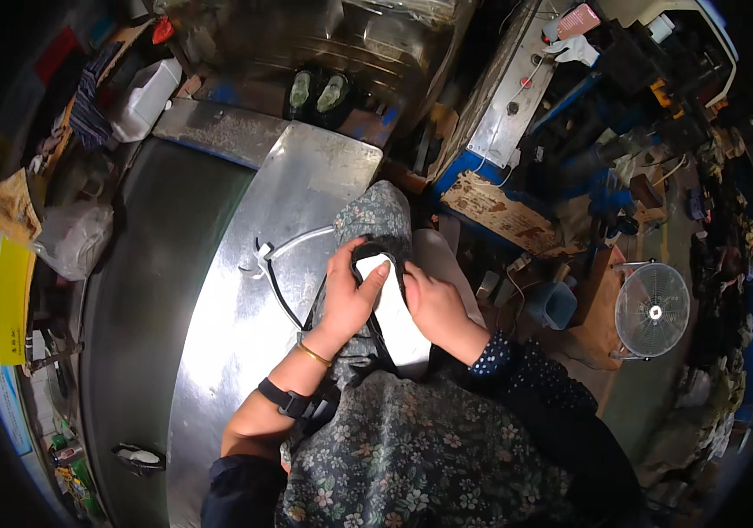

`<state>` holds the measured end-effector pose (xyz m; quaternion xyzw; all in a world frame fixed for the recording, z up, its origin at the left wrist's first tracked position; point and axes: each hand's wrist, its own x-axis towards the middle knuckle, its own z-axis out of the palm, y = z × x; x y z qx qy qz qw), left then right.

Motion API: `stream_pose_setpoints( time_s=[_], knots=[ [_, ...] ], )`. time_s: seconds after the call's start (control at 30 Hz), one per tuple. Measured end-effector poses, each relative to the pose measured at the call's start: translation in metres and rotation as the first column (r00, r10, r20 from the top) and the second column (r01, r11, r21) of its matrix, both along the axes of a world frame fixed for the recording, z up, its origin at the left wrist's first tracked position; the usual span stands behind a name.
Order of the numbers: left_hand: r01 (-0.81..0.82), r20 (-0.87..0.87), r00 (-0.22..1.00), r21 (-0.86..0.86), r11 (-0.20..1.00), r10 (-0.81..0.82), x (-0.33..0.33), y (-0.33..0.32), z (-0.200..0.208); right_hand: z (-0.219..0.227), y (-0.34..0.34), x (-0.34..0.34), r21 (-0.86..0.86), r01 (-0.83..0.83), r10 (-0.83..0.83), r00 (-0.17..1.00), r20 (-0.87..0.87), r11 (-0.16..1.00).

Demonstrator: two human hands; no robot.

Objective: Operating a lasting machine to shape shoes on a production line.

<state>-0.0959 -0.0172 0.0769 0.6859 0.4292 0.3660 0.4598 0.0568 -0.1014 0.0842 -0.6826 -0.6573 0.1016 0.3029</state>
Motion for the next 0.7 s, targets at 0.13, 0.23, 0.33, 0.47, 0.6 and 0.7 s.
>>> stream_pose_setpoints(
  time_s=[0.13, 0.23, 0.33, 0.47, 0.6, 0.7],
  knots=[
    [0.002, -0.087, 0.996, 0.025, 1.000, 0.000, 0.012, 0.004, 0.004, 0.010, 0.012, -0.008, 0.150, 0.044, -0.105, 0.895, 0.433, 0.988],
    [0.002, -0.158, 0.987, 0.093, 0.996, 0.012, 0.011, 0.005, 0.006, 0.012, 0.006, 0.004, -0.154, 0.014, 0.030, 0.959, 0.283, 0.988],
    [0.163, -0.246, 0.956, -0.007, 0.987, -0.159, 0.004, 0.012, 0.009, -0.027, -0.027, 0.008, -0.063, -0.097, 0.049, 0.844, -0.535, 0.993],
    [0.480, 0.706, 0.704, -0.548, 0.685, 0.072, -0.015, 0.020, 0.016, -0.021, -0.020, 0.011, -0.188, -0.223, -0.041, 0.536, -0.843, 0.956],
    [-0.271, -0.217, 0.946, -0.123, 0.955, 0.240, 0.000, -0.024, 0.024, 0.007, 0.005, -0.018, -0.257, -0.079, -0.153, 0.625, -0.765, 0.963],
    [-0.094, -0.786, 0.607, 0.078, 0.993, 0.119, -0.012, -0.018, 0.067, 0.040, 0.004, -0.039, -0.457, -0.094, -0.186, 0.828, -0.530, 0.885]
  ],
)
